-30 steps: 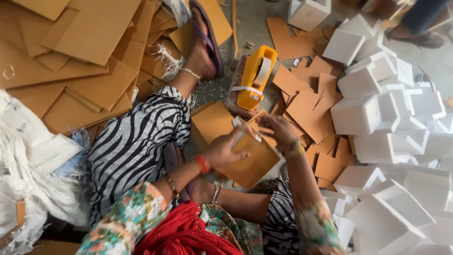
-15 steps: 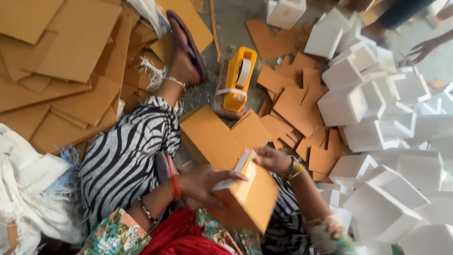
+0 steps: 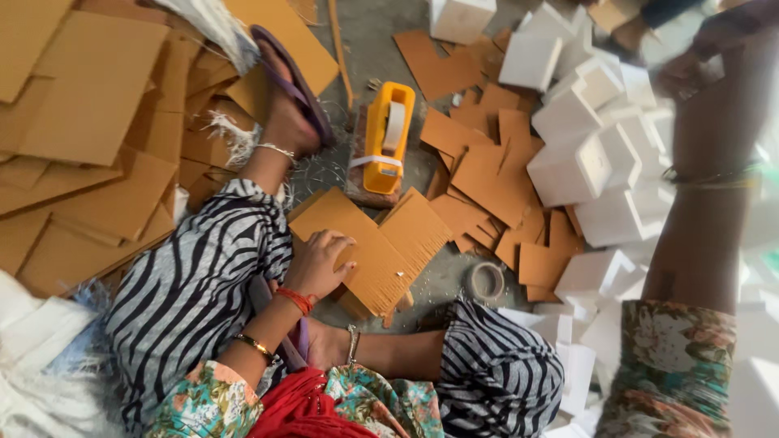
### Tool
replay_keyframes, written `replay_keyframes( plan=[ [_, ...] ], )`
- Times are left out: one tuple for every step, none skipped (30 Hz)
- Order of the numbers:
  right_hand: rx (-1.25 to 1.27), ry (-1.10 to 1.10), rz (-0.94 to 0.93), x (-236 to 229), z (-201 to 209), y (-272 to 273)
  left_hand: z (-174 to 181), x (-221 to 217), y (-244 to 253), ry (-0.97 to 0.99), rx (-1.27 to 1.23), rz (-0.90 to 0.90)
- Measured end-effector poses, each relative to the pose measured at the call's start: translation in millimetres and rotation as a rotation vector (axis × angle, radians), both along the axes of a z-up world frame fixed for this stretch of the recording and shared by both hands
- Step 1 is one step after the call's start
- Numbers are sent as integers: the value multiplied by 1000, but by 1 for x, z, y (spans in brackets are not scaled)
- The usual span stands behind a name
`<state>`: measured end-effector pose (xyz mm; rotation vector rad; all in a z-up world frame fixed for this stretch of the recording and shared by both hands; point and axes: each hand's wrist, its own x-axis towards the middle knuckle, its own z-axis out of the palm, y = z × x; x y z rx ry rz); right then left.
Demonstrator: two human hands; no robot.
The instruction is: The person sits on the floor and assembles small cardboard boxes by inserting white foam inserts into the cardboard structure. They use a handheld tape dispenser to secure the seams of the boxes. The person repeatedly picks up foam pieces and cardboard, folds the cardboard around the foam, and tapes the edges to form a finished box.
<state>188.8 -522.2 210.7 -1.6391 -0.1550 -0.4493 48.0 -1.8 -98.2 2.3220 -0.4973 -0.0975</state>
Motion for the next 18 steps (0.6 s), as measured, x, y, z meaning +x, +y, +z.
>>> replay_keyframes(
  plan=[
    [-271, 40, -47, -7, -25, -20, -2, 3, -3, -2, 32, -5],
    [-348, 169, -22, -18, -51, -45, -5, 5, -5, -5, 63, -11],
    [-381, 253, -57, -20, -81, -66, -7, 7, -9, -10, 124, -2],
    [-821, 290, -242, -37, -110, -91, -10, 9, -11, -16, 185, 8],
    [-760, 318, -265, -42, -141, -111, -12, 11, -15, -25, 245, 20],
    [-782, 420, -362, -50, -167, -132, -13, 11, -19, 7, 305, 7],
    [-634, 494, -462, -57, -195, -146, -13, 10, -20, 39, 370, -7],
    [-482, 565, -558, -63, -220, -157, -13, 10, -22, 70, 435, -21],
    [-370, 594, -565, -65, -238, -165, -14, 10, -24, 68, 446, -28],
    [-257, 622, -570, -67, -255, -169, -15, 8, -23, 67, 458, -35],
    [-14, 533, -641, -60, -276, -164, -16, 7, -23, 67, 468, -31],
    [229, 440, -703, -55, -290, -161, -18, 9, -23, 58, 467, -27],
    [275, 363, -665, -52, -300, -159, -21, 8, -23, 56, 466, -23],
    [321, 288, -625, -48, -315, -153, -24, 7, -23, 54, 464, -19],
    [368, 213, -585, -43, -327, -148, -26, 6, -22, 45, 463, -19],
    [365, 228, -545, -39, -334, -148, -27, 5, -21, 36, 461, -19],
    [364, 244, -508, -37, -341, -148, -28, 5, -22, 26, 464, -21],
    [364, 260, -470, -32, -345, -150, -28, 6, -25, 42, 476, -7]
  ],
)
